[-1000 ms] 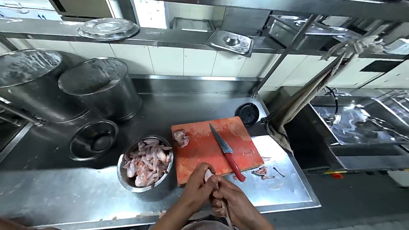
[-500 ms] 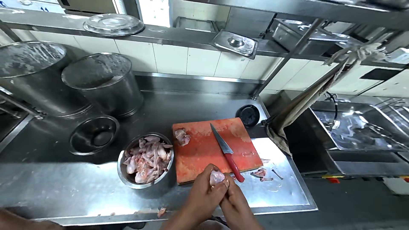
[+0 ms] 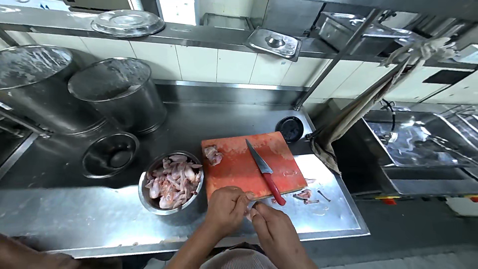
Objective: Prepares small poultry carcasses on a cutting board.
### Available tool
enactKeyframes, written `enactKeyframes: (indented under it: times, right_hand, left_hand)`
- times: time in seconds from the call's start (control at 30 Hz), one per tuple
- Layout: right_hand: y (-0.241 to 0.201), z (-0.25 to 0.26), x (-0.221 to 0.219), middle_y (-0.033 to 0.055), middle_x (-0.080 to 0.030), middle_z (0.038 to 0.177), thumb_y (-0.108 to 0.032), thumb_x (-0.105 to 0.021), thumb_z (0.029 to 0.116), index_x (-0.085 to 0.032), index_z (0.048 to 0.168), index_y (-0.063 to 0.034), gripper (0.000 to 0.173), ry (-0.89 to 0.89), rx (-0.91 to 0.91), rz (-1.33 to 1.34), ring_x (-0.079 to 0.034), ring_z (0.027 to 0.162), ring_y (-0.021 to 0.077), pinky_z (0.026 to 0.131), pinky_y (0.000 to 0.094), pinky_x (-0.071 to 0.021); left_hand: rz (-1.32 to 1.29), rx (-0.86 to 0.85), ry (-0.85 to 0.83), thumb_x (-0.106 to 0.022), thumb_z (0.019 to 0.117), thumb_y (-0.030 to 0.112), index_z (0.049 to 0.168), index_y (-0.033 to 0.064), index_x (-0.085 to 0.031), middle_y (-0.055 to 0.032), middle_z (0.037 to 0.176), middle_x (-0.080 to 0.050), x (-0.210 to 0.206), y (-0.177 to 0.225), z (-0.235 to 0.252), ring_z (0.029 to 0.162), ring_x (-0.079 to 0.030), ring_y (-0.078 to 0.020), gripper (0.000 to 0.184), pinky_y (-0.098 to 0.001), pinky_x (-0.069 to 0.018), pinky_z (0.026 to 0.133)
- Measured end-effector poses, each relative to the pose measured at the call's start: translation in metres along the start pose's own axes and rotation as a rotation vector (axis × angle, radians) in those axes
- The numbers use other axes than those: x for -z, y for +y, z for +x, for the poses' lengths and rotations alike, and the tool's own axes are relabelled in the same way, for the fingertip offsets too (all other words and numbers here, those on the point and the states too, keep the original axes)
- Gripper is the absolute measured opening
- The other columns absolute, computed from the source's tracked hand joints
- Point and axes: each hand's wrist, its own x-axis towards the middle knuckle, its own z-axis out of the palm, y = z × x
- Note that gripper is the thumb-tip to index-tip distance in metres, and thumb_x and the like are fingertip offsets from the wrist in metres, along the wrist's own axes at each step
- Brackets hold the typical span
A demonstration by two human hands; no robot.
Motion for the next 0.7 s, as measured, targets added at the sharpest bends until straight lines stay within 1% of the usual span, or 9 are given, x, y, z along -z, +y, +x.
enactKeyframes:
  times: [0.1, 0.2, 0.3, 0.37, 0.43, 0.5, 0.57, 0.63, 0.7]
  right_hand:
    - [0.01, 0.001, 0.003, -0.002, -0.049, 0.061, -0.037, -0.033, 0.1096, -0.057, 0.076, -0.0125, 0.048, -0.108, 0.092, 0.385, -0.051, 0.056, 0.0065, 0.052, 0.0275, -0.0433]
    - [0.008, 0.001, -0.005, -0.0051, -0.048, 0.059, -0.038, -0.031, 0.1095, -0.057, 0.074, -0.0134, 0.05, -0.068, 0.02, 0.597, -0.047, 0.051, 0.0015, 0.048, 0.022, -0.0405]
    - [0.002, -0.002, -0.031, -0.0077, -0.048, 0.06, -0.038, -0.032, 0.1059, -0.06, 0.083, -0.0144, 0.043, 0.056, -0.402, 0.83, -0.041, 0.046, 0.0032, 0.042, 0.0232, -0.0368]
    - [0.001, 0.001, -0.038, -0.0053, -0.053, 0.066, -0.037, -0.03, 0.1082, -0.061, 0.092, -0.0118, 0.043, 0.134, -0.515, 0.894, -0.045, 0.05, 0.0055, 0.045, 0.0246, -0.0406]
    - [0.0, 0.006, -0.037, -0.0021, -0.06, 0.074, -0.035, -0.028, 0.111, -0.06, 0.103, -0.0073, 0.043, 0.199, -0.512, 0.947, -0.056, 0.06, 0.0067, 0.054, 0.0255, -0.0499]
    - [-0.002, 0.005, -0.033, 0.0008, -0.068, 0.091, -0.026, -0.028, 0.1115, -0.057, 0.117, -0.0022, 0.039, 0.23, -0.505, 1.047, -0.068, 0.082, 0.0072, 0.075, 0.027, -0.0599]
    - [-0.004, 0.006, -0.03, 0.0015, -0.07, 0.096, -0.021, -0.029, 0.111, -0.056, 0.118, -0.0044, 0.033, 0.196, -0.515, 1.167, -0.07, 0.087, 0.0076, 0.08, 0.0272, -0.0608]
    - [0.0, 0.005, -0.029, 0.0011, -0.071, 0.09, -0.018, -0.031, 0.1105, -0.059, 0.112, -0.0081, 0.03, 0.117, -0.514, 1.277, -0.069, 0.077, 0.0078, 0.067, 0.0255, -0.0594]
    - [0.009, 0.002, -0.03, 0.0024, -0.07, 0.093, -0.017, -0.034, 0.11, -0.059, 0.116, -0.0074, 0.027, 0.001, -0.468, 1.323, -0.068, 0.077, 0.0096, 0.066, 0.027, -0.0586]
  left_hand:
    - [-0.443, 0.028, -0.114, -0.036, 0.1097, 0.048, 0.065, 0.0098, -0.057, 0.0032, 0.06, -0.051, -0.006, 0.002, 0.001, 0.057, -0.052, -0.0057, 0.062, -0.0276, -0.0449, 0.056]
    - [-0.884, 0.207, -0.081, -0.041, 0.1081, 0.046, 0.066, 0.0173, -0.062, 0.0113, 0.061, -0.057, -0.023, 0.016, -0.001, 0.058, -0.055, 0.0019, 0.055, -0.0195, -0.0482, 0.057]
    - [-0.731, 0.382, 0.142, -0.032, 0.11, 0.038, 0.07, 0.0148, -0.058, 0.0071, 0.061, -0.052, -0.041, 0.015, 0.0, 0.057, -0.052, -0.004, 0.053, -0.024, -0.0468, 0.057]
    - [-0.496, 0.383, 0.146, -0.032, 0.1095, 0.041, 0.093, 0.0095, -0.065, 0.0004, 0.081, -0.06, -0.045, 0.008, 0.0, 0.075, -0.059, -0.0098, 0.048, -0.0314, -0.0533, 0.071]
    - [-0.345, 0.387, 0.069, -0.046, 0.1013, 0.057, 0.117, 0.0068, -0.062, -0.0049, 0.104, -0.062, -0.042, 0.011, -0.001, 0.09, -0.063, -0.013, 0.055, -0.0353, -0.0565, 0.081]
    - [-0.275, 0.463, 0.021, -0.063, 0.0871, 0.072, 0.132, 0.0042, -0.057, -0.0095, 0.118, -0.062, -0.041, 0.021, -0.005, 0.1, -0.065, -0.0151, 0.081, -0.0362, -0.0581, 0.087]
    - [-0.307, 0.527, 0.015, -0.067, 0.0825, 0.073, 0.132, 0.0042, -0.055, -0.0085, 0.115, -0.064, -0.042, 0.022, -0.005, 0.099, -0.066, -0.0146, 0.085, -0.0371, -0.0587, 0.087]
    - [-0.41, 0.566, 0.01, -0.071, 0.0839, 0.066, 0.124, 0.0067, -0.056, -0.0041, 0.099, -0.07, -0.043, 0.014, -0.004, 0.089, -0.07, -0.0129, 0.073, -0.0373, -0.061, 0.081]
    - [-0.485, 0.557, 0.033, -0.074, 0.0868, 0.052, 0.115, 0.007, -0.059, -0.0021, 0.09, -0.07, -0.044, 0.01, -0.006, 0.082, -0.07, -0.0118, 0.056, -0.0355, -0.0611, 0.077]
